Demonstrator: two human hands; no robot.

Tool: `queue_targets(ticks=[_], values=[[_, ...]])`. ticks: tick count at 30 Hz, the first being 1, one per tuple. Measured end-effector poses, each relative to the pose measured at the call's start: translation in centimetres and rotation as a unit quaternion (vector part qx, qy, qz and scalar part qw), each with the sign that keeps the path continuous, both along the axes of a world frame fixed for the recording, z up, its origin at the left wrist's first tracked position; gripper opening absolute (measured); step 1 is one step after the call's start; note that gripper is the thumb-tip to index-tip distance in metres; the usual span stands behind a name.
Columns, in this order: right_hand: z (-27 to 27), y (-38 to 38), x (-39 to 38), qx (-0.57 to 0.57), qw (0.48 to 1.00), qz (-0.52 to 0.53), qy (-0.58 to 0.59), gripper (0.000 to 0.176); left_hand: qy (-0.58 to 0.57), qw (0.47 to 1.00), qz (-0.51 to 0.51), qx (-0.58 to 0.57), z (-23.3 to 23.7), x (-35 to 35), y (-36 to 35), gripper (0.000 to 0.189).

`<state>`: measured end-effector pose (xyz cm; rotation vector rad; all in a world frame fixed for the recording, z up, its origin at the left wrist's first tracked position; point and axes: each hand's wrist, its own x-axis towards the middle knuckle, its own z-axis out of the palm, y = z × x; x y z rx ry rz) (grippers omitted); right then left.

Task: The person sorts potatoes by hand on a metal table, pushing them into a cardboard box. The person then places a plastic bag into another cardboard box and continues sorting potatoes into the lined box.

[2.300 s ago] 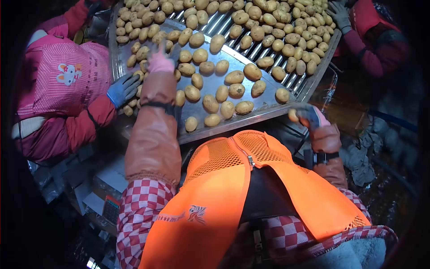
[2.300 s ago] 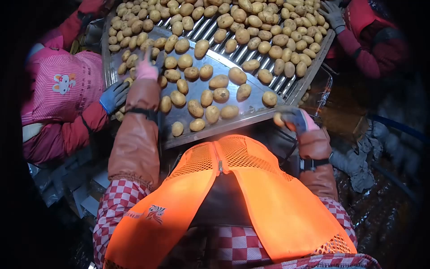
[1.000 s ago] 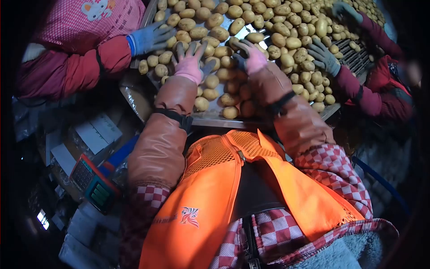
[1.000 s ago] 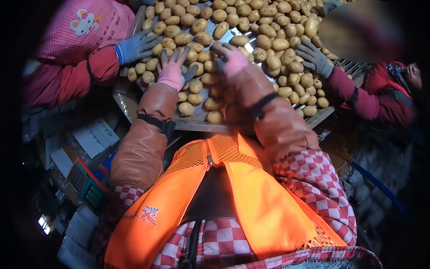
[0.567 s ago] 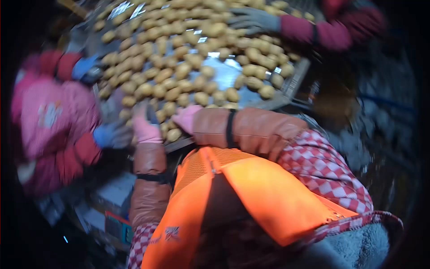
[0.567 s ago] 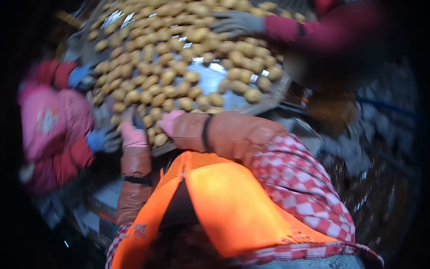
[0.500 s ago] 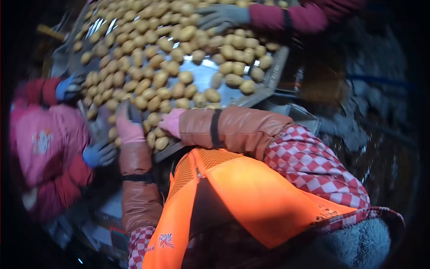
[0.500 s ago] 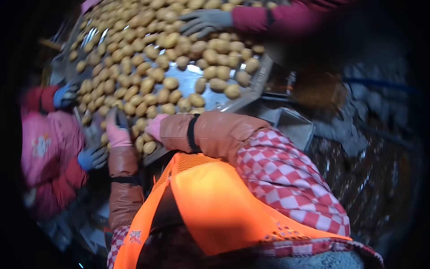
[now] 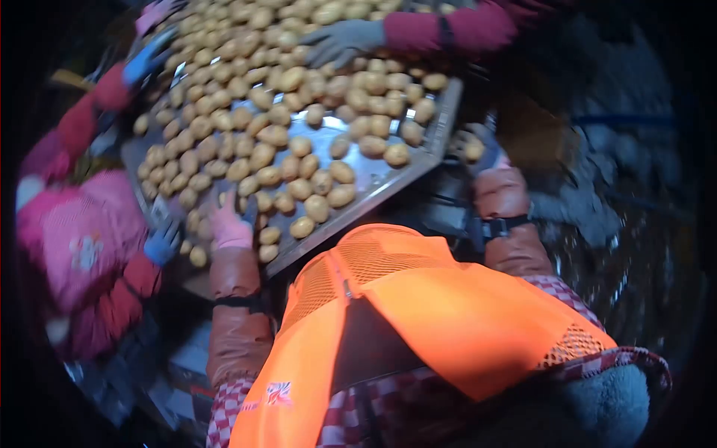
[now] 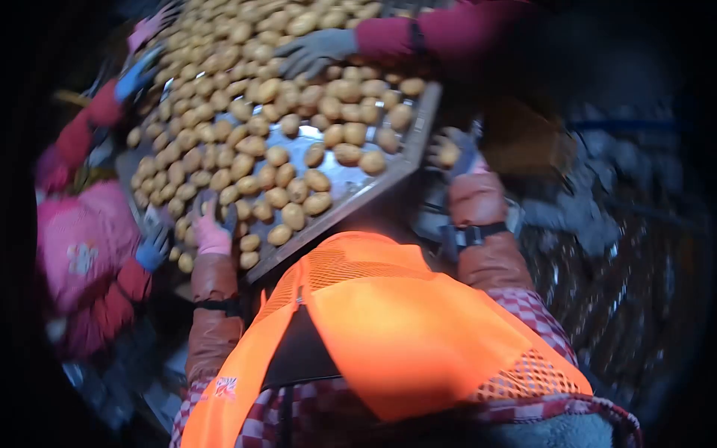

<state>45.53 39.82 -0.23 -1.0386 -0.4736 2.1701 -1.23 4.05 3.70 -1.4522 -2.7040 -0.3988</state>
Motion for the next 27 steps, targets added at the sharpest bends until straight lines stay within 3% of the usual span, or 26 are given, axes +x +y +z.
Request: queue_targets(ticks=[1, 2, 4, 5, 6, 8, 9, 11, 12, 13, 14, 15, 18, 20, 23, 24, 25, 26, 27], values=[[1.9, 0.9, 0.1, 0.023, 0.986, -0.068, -0.151, 0.027, -0.044, 0.994, 0.085, -0.052, -0.6, -0.3, -1.3, 0.053], [1.5, 3.6, 1.2, 0.3, 0.834, 0.083, -0.457, 0.033, -0.089, 0.975, 0.176, -0.101, -0.6, -0.8, -2.9, 0.056], [-2.7, 5.6, 0.4, 0.321, 0.853, -0.13, -0.392, 0.03, -0.027, 0.935, 0.287, -0.204, 1.4, 1.0, -2.8, 0.06], [1.1, 3.7, -3.3, 0.381, 0.823, -0.055, -0.419, 0.035, -0.02, 0.928, 0.306, -0.211, 2.0, 1.8, -2.3, 0.06], [2.7, 2.1, -6.5, 0.406, 0.834, -0.019, -0.374, 0.038, -0.017, 0.923, 0.318, -0.216, 2.3, 2.6, -1.7, 0.061], [3.1, -0.7, -12.4, 0.442, 0.849, 0.056, -0.285, 0.04, -0.138, 0.958, 0.196, -0.157, 1.9, 4.1, 0.0, 0.057], [1.9, -2.0, -15.0, 0.453, 0.853, 0.095, -0.242, 0.04, -0.12, 0.974, 0.137, -0.135, -1.5, 5.4, 1.4, 0.056], [3.0, -7.0, -20.7, 0.518, 0.782, 0.234, -0.256, 0.039, -0.073, 0.99, 0.029, -0.119, -3.0, 7.0, 2.2, 0.054], [4.4, -9.2, -23.0, 0.53, 0.756, 0.302, -0.239, 0.038, -0.05, 0.99, -0.023, -0.132, 0.0, 7.0, 2.0, 0.052], [6.7, -10.8, -24.9, 0.572, 0.693, 0.358, -0.253, 0.038, -0.028, 0.987, -0.075, -0.141, 1.6, 7.2, 1.6, 0.05], [8.3, -11.6, -26.5, 0.609, 0.626, 0.409, -0.266, 0.037, -0.035, 0.993, -0.033, -0.108, 1.2, 6.6, 0.4, 0.049], [7.6, -11.7, -27.4, 0.653, 0.605, 0.385, -0.243, 0.042, -0.04, 0.996, 0.006, -0.073, 0.6, 5.5, -1.5, 0.047], [6.4, -10.5, -29.1, 0.787, 0.399, 0.3, -0.363, 0.055, -0.071, 0.993, 0.092, -0.038, 1.0, 4.7, -6.2, 0.048], [6.4, -11.5, -29.2, 0.723, 0.36, 0.401, -0.431, 0.078, -0.122, 0.981, 0.143, -0.042, 0.4, 4.7, -8.0, 0.048], [7.2, -16.0, -30.5, 0.614, 0.332, 0.57, -0.433, 0.085, -0.114, 0.954, 0.268, -0.069, -1.0, 4.6, -10.7, 0.042], [9.2, -18.2, -32.1, 0.609, 0.262, 0.595, -0.454, 0.081, -0.107, 0.942, 0.308, -0.08, -1.2, 4.2, -11.5, 0.04], [8.3, -18.9, -32.9, 0.632, 0.299, 0.594, -0.4, 0.081, -0.15, 0.913, 0.374, -0.071, -0.5, 3.7, -12.2, 0.041], [8.6, -20.1, -34.4, 0.575, 0.365, 0.634, -0.366, 0.081, -0.192, 0.877, 0.436, -0.062, 0.3, 3.2, -12.8, 0.042], [9.4, -21.9, -35.4, 0.596, 0.344, 0.632, -0.355, 0.081, -0.132, 0.883, 0.446, -0.068, 0.8, 2.7, -13.1, 0.047]])
